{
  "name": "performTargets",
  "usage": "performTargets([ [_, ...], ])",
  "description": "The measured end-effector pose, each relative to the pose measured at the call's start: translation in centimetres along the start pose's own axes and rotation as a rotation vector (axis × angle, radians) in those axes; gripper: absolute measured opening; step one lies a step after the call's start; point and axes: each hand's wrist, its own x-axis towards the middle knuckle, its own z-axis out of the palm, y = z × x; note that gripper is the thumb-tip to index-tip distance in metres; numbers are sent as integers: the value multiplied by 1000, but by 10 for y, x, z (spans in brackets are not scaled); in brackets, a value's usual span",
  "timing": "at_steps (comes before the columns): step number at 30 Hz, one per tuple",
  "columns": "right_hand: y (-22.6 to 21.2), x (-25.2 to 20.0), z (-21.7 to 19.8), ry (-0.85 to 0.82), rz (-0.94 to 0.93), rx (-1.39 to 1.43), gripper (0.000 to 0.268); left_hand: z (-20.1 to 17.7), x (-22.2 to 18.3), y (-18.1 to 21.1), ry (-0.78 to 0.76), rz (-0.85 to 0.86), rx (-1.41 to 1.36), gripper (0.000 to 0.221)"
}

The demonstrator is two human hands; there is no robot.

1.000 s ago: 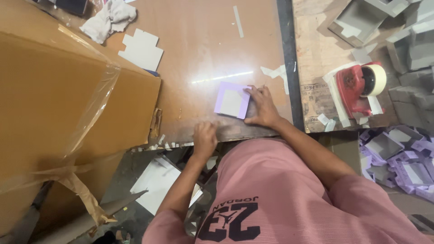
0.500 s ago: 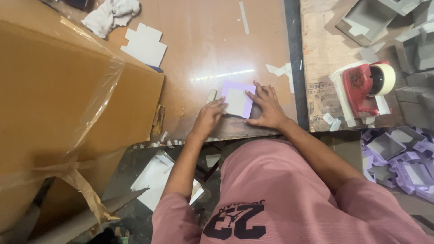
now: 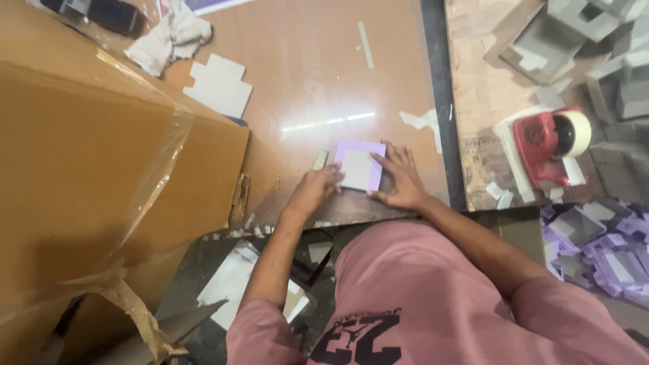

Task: The person assembles small cardboard boxes by folding flaps and securing them with adhesive tape. They repeatedly pick up flat pieces, fold them into box shapes, and use a tape dispenser to seal the edges.

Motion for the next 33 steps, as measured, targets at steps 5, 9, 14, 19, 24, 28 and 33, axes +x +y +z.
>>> performTargets([
  [5,1,4,1,-19,70,76,99,0,9,-9,-113,-146,-83,31],
  [9,-2,6,-1,-31,116,111,98,10,7,-24,-111,-62,49,31],
  [14,-4,7,-3,-31,126,121,98,25,-12,-49,-15,369,528,42],
  [19,1,12,2,12,115,118,96,39,-11,-73,131,529,619,43],
  [24,7,24,3,4,126,80,96,34,5,-83,136,533,589,41],
  [28,8,18,-1,34,63,138,105,24,5,-66,132,437,469,43],
  [33,-2,15,-19,84,53,167,117,28,-7,-10,260,119,44,41],
])
